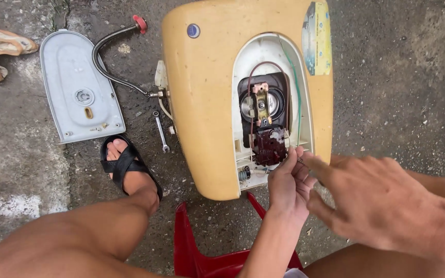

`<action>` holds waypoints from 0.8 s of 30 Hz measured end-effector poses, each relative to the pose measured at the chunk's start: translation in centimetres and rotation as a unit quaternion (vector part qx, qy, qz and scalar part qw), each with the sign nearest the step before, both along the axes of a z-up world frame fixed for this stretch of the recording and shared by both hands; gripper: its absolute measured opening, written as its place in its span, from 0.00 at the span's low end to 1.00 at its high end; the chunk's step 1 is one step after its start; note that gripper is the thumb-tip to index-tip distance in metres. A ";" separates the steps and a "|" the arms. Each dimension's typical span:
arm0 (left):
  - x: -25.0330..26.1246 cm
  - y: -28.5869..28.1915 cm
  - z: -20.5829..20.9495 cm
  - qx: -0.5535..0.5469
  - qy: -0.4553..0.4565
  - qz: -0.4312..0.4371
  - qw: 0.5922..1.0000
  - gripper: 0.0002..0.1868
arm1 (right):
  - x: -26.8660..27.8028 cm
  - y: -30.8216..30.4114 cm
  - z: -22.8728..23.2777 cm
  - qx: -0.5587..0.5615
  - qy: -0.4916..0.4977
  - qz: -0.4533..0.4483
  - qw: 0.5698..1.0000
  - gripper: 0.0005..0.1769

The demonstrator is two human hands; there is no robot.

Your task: The person sits on a red stool and works on the internal components of a yellow appliance, likely a water heater. They use a screwdriver to tighten screws on the wiring and a cylindrical component inside the open casing.

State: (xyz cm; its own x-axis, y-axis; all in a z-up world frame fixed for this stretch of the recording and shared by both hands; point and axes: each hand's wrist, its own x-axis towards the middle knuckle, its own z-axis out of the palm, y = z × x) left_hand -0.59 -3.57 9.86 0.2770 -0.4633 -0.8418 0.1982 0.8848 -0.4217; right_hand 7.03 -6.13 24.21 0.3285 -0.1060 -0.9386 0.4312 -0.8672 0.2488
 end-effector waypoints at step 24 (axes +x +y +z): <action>-0.4 -2.1 -2.3 -0.015 0.001 0.059 0.998 0.10 | 1.6 -1.2 -0.4 0.026 -0.084 -0.612 0.786 0.22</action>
State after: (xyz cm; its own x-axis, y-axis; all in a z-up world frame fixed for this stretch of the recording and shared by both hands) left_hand -0.96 -5.72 7.52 0.3291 -0.4532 -0.8284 0.0933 0.8886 -0.4490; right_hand 8.66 -7.36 23.84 0.1299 -0.4028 -0.9060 -0.7693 -0.6174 0.1642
